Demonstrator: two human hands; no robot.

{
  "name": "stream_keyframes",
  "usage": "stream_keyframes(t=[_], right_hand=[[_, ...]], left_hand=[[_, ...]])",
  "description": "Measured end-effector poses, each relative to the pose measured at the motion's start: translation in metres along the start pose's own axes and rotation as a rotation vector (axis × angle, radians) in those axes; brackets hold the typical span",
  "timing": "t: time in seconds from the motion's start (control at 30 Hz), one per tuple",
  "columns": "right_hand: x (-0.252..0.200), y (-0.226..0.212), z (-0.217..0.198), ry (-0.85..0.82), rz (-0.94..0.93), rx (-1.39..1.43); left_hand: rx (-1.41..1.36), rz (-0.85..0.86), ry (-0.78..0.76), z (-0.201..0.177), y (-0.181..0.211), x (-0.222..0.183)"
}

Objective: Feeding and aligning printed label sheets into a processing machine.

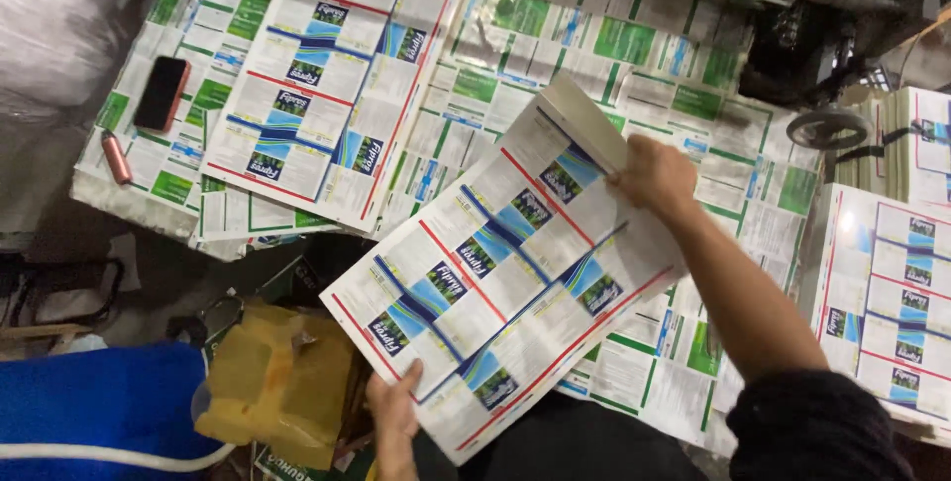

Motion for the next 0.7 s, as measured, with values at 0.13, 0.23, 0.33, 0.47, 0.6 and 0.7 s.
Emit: stream_keyframes(t=[0.13, 0.23, 0.33, 0.47, 0.6, 0.7], right_hand=[[0.087, -0.021, -0.002, 0.055, -0.152, -0.012], [0.157, -0.018, 0.021, 0.135, -0.205, -0.059], [0.159, -0.026, 0.035, 0.318, -0.295, -0.286], [0.008, 0.001, 0.050, 0.634, -0.281, 0.168], [-0.132, 0.102, 0.106, 0.472, 0.166, 1.017], [-0.170, 0.203, 0.220, 0.000, 0.606, 1.575]], left_hand=[[-0.136, 0.014, 0.036, 0.084, 0.016, -0.025], [-0.145, -0.016, 0.048, 0.152, 0.018, -0.024], [-0.235, -0.067, -0.005, 0.202, 0.028, -0.011], [-0.417, -0.287, 0.010, 0.212, 0.043, -0.018], [-0.415, -0.385, -0.016, 0.217, 0.071, -0.022], [-0.422, -0.496, -0.114, 0.213, 0.060, -0.020]])
Point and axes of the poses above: each hand's wrist, its own x-axis towards the middle knuckle, its own z-axis out of the palm, y = z × x, the point moved 1 cm from there along x, towards the middle knuckle, and after that the axes turned 11 degrees about x, right-handed, at the moved point
